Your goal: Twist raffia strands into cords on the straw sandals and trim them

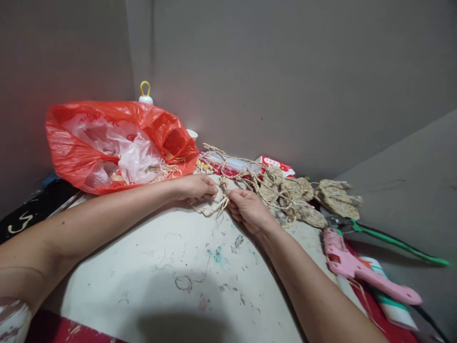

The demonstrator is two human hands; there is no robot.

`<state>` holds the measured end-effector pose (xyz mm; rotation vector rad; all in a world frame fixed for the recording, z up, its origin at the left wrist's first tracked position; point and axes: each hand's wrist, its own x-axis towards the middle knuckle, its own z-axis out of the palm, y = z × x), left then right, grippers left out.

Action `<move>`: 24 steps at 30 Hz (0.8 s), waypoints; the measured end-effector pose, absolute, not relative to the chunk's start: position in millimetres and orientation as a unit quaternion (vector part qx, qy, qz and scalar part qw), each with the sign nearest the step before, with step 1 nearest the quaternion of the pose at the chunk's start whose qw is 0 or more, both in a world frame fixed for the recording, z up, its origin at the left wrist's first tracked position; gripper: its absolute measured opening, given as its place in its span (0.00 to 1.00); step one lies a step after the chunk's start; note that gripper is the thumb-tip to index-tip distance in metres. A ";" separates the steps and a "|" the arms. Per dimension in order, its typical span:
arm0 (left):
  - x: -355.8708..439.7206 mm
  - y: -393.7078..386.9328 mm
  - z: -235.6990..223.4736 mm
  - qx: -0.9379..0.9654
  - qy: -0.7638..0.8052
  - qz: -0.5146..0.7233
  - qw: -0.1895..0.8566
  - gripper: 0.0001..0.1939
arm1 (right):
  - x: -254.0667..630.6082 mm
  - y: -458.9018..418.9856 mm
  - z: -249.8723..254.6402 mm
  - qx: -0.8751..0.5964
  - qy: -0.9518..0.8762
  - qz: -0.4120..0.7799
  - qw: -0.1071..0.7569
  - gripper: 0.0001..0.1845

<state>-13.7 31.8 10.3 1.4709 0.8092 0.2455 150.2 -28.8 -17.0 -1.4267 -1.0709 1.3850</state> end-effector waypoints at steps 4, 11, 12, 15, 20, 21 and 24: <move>-21.5 34.6 16.1 0.673 0.406 0.087 0.612 0.13 | 149.5 -28.1 -17.0 -0.564 -0.435 0.554 0.431 0.21; -56.7 30.9 22.5 0.725 0.484 0.051 0.488 0.12 | 149.4 -27.6 -15.8 -0.552 -0.455 0.550 0.431 0.20; -62.0 29.2 23.7 0.734 0.488 0.044 0.470 0.11 | 149.2 -27.5 -15.8 -0.551 -0.458 0.550 0.429 0.20; -74.5 23.0 29.7 0.757 0.491 0.037 0.430 0.08 | 148.9 -27.1 -16.0 -0.549 -0.466 0.550 0.424 0.20; -83.4 8.9 58.4 0.800 0.483 0.059 0.351 0.05 | 149.3 -26.5 -17.3 -0.550 -0.473 0.552 0.411 0.20; -84.0 6.2 67.5 0.810 0.477 0.076 0.333 0.06 | 149.4 -26.6 -17.5 -0.551 -0.474 0.552 0.408 0.19; -86.0 2.9 97.0 0.829 0.469 0.138 0.271 0.08 | 149.5 -27.0 -17.9 -0.551 -0.477 0.553 0.404 0.19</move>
